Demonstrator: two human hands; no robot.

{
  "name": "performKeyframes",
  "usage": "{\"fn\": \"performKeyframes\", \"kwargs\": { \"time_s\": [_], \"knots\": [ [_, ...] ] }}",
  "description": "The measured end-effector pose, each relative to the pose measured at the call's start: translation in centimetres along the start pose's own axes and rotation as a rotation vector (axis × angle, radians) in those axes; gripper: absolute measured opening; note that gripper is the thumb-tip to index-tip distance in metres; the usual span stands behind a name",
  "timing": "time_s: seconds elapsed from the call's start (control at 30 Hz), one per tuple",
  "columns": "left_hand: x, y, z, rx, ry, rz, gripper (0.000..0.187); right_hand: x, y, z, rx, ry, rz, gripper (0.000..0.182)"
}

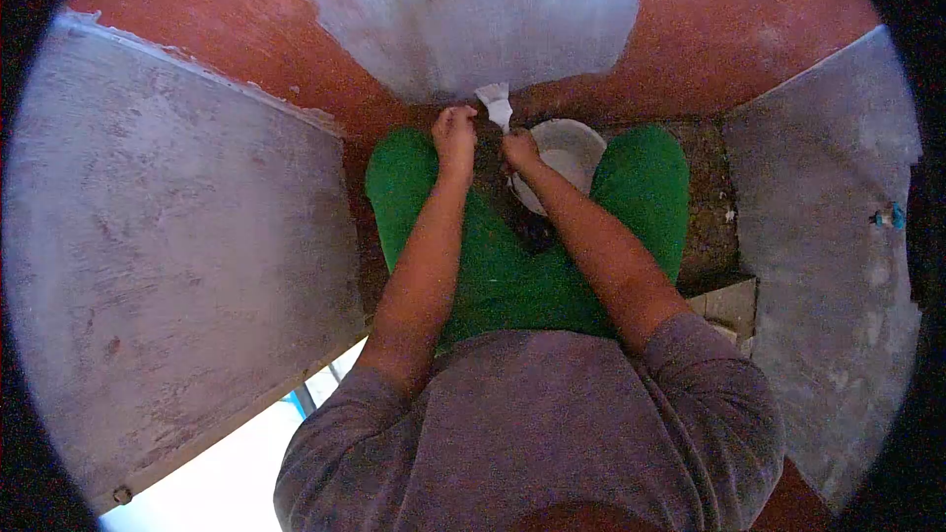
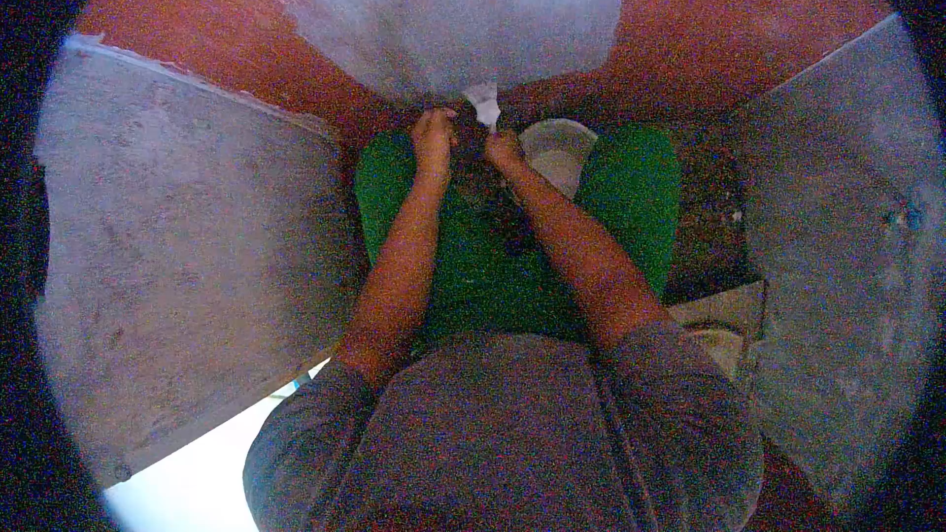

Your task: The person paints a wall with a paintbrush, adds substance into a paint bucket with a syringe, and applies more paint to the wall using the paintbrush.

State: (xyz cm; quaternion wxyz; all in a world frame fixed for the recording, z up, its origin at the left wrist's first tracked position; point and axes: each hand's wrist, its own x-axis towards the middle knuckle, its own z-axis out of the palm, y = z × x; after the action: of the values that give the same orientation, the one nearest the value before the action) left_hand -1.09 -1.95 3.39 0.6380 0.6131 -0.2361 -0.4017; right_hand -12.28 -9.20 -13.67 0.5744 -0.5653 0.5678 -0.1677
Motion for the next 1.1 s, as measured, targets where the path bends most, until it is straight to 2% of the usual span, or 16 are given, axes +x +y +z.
{"fn": "performKeyframes", "kwargs": {
  "time_s": [0.07, 0.1, 0.17, 0.2, 0.3, 0.37, 0.47, 0.5, 0.57, 0.67, 0.8, 0.9, 1.03, 1.1],
  "knots": [
    [0.3, -0.7, -0.1, 0.043, -0.103, -0.122, 0.014, -2.0, -1.9, -0.1, 0.299, 0.023, 0.167, 0.022],
    [0.2, -0.7, -0.1, 0.064, -0.155, -0.183, 0.013, -2.5, -2.3, -0.1, 0.363, -0.065, 0.169, 0.022],
    [-0.6, -0.8, 0.0, 0.086, -0.117, -0.099, 0.012, -3.5, -3.2, -0.2, 0.49, -0.241, 0.169, 0.021],
    [-0.9, -0.6, 0.1, 0.096, -0.098, -0.054, 0.012, -4.4, -4.0, -0.1, 0.5, -0.244, 0.162, 0.02],
    [0.3, -0.2, -1.1, 0.295, 0.198, 0.637, 0.01, -8.1, -7.5, 0.6, 0.526, -0.259, 0.13, 0.018],
    [-0.9, 2.2, -1.6, 0.005, 0.297, 0.415, 0.01, -10.3, -9.4, 0.5, 0.543, -0.283, 0.109, 0.017],
    [-0.5, 4.0, -3.5, -0.499, 0.416, 0.122, 0.011, -14.1, -12.3, -0.8, 0.569, -0.435, 0.111, 0.019],
    [-0.2, 4.2, -4.1, -0.672, 0.449, 0.033, 0.012, -15.3, -13.6, -1.4, 0.519, -0.436, 0.043, 0.02],
    [-0.2, 5.1, -5.0, -0.76, 0.443, -0.03, 0.015, -17.5, -15.7, -1.6, 0.423, -0.428, -0.093, 0.023],
    [-1.0, 5.4, -6.6, -0.8, 0.349, -0.06, 0.017, -16.7, -15.7, 0.3, 0.456, -0.273, -0.561, 0.027],
    [-2.5, 6.0, -6.2, -0.781, 0.298, -0.057, 0.018, -16.5, -20.4, -1.2, 0.304, -0.112, -0.809, 0.027],
    [-2.9, 5.7, -5.8, -0.75, 0.317, -0.067, 0.018, -14.3, -21.0, -0.8, 0.424, -0.064, -0.651, 0.026],
    [-2.9, 5.9, -6.2, -0.701, 0.334, -0.128, 0.014, -15.1, -19.8, -0.7, 0.412, -0.133, -0.357, 0.021],
    [-2.4, 5.1, -7.0, -0.742, 0.262, -0.118, 0.018, -14.8, -17.8, 0.4, 0.393, -0.155, -0.176, 0.02]
  ]
}}
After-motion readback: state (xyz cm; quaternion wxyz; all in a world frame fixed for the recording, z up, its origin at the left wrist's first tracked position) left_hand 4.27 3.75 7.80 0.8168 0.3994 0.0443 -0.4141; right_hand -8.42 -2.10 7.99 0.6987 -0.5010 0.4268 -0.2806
